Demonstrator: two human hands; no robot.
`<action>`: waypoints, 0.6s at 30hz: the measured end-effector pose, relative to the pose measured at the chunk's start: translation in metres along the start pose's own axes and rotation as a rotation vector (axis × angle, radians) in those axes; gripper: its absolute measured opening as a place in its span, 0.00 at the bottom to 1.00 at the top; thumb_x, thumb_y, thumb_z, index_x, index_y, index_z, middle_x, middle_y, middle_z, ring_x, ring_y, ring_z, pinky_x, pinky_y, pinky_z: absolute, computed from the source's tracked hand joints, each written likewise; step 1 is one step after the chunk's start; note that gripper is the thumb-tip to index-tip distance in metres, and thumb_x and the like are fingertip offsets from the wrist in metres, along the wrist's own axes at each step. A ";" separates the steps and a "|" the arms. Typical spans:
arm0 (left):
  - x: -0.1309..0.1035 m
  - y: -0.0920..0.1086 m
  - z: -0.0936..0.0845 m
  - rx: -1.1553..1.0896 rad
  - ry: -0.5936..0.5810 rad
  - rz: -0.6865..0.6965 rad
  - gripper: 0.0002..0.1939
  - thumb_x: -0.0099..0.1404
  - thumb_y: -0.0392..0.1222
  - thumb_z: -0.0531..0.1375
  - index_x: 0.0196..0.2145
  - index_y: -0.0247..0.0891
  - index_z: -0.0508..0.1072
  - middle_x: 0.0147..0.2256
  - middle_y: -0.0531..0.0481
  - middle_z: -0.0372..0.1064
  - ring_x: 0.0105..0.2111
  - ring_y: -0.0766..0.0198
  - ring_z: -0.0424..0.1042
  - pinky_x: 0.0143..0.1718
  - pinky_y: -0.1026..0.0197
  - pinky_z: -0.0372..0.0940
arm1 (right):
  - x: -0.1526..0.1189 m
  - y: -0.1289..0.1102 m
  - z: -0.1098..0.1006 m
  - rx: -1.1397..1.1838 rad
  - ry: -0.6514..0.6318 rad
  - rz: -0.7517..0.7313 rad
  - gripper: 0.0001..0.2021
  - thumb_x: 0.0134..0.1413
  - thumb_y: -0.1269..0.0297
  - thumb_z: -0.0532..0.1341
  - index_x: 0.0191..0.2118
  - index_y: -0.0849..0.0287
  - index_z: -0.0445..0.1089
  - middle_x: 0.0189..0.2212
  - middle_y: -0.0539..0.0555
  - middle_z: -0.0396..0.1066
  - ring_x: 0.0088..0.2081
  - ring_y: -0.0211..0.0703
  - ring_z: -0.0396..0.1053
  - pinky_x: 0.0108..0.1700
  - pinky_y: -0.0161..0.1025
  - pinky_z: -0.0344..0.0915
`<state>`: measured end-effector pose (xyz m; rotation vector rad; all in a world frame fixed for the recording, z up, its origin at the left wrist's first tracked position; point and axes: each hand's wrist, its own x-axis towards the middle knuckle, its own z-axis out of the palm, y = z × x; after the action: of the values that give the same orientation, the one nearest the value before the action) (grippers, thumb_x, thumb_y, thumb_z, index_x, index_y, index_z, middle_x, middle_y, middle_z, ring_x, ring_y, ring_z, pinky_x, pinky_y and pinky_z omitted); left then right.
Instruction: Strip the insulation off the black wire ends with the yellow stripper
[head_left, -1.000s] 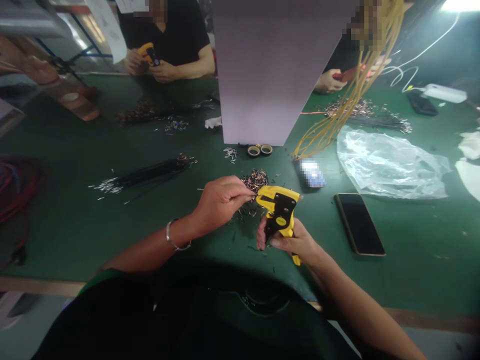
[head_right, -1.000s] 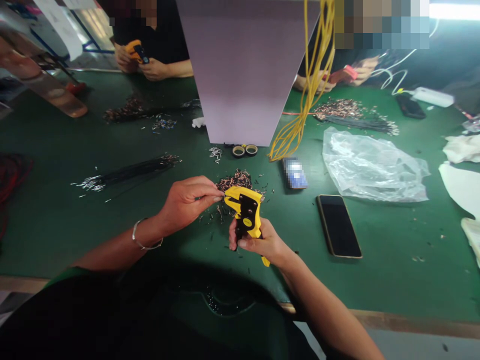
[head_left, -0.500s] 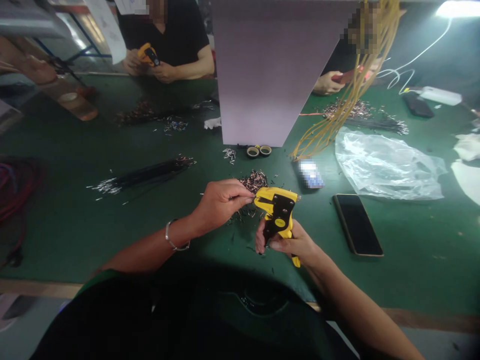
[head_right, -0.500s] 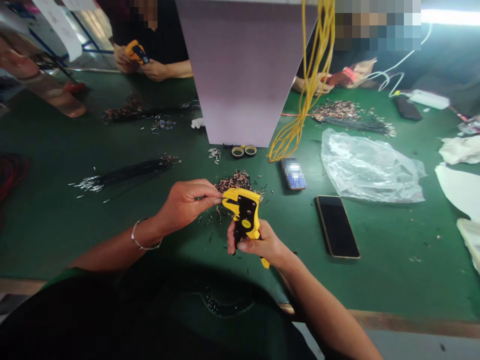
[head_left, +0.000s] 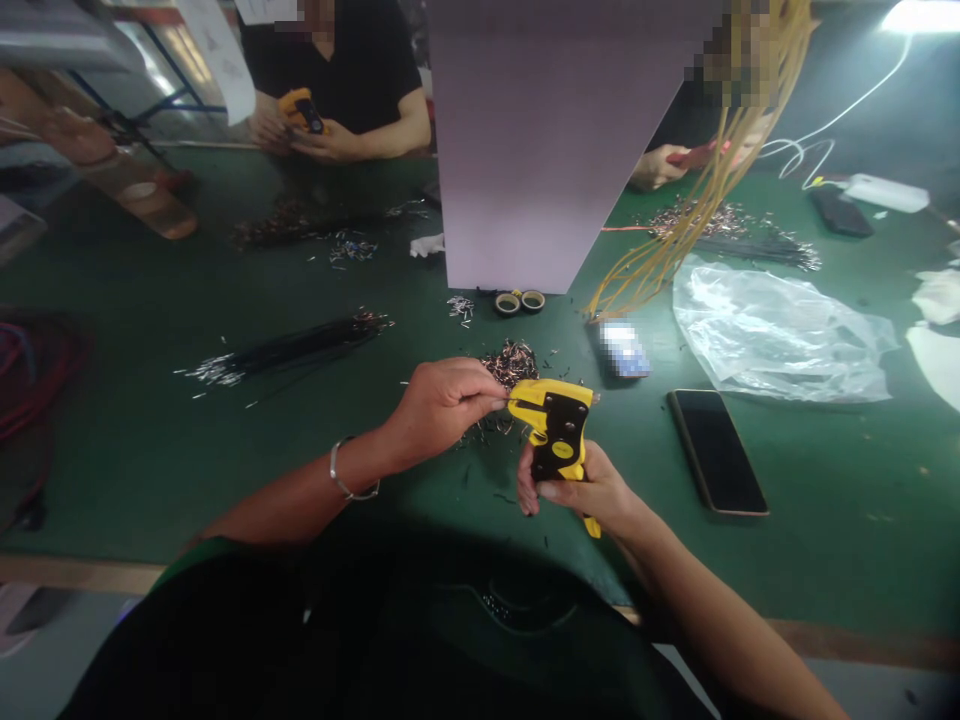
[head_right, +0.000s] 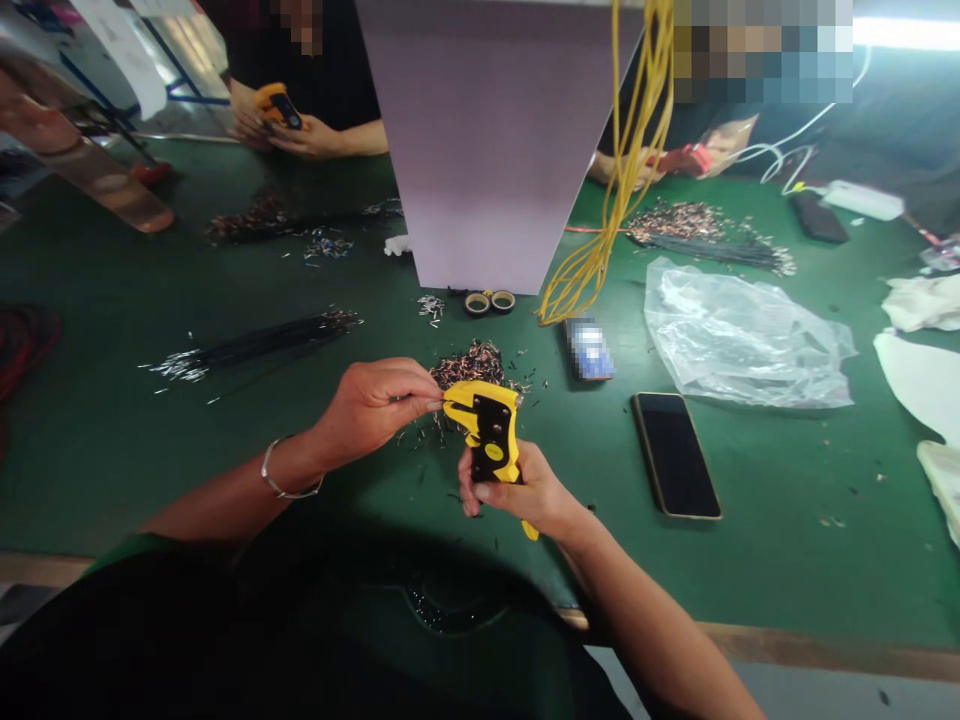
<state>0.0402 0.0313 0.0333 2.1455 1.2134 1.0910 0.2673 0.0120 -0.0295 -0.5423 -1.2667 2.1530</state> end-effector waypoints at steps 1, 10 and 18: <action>0.000 0.000 0.000 0.009 0.004 0.009 0.07 0.65 0.36 0.61 0.30 0.40 0.79 0.30 0.50 0.78 0.32 0.66 0.76 0.34 0.63 0.70 | 0.000 0.000 0.001 0.007 0.006 0.003 0.13 0.51 0.60 0.71 0.38 0.62 0.71 0.25 0.52 0.71 0.26 0.41 0.69 0.32 0.44 0.70; 0.000 -0.003 0.000 0.040 -0.003 0.057 0.05 0.65 0.35 0.63 0.32 0.40 0.79 0.30 0.50 0.78 0.32 0.65 0.76 0.35 0.62 0.70 | -0.004 0.002 0.003 -0.034 0.060 0.008 0.11 0.53 0.61 0.69 0.35 0.61 0.70 0.21 0.49 0.69 0.21 0.38 0.66 0.26 0.40 0.66; 0.008 -0.016 -0.011 0.050 -0.146 0.089 0.06 0.67 0.38 0.61 0.37 0.41 0.79 0.35 0.47 0.78 0.35 0.63 0.76 0.38 0.59 0.70 | -0.004 0.000 0.009 -0.054 0.130 -0.009 0.13 0.52 0.59 0.69 0.34 0.60 0.67 0.20 0.47 0.66 0.19 0.37 0.64 0.24 0.39 0.64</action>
<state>0.0254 0.0463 0.0320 2.2921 1.0994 0.9304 0.2647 0.0040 -0.0252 -0.6865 -1.2558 2.0457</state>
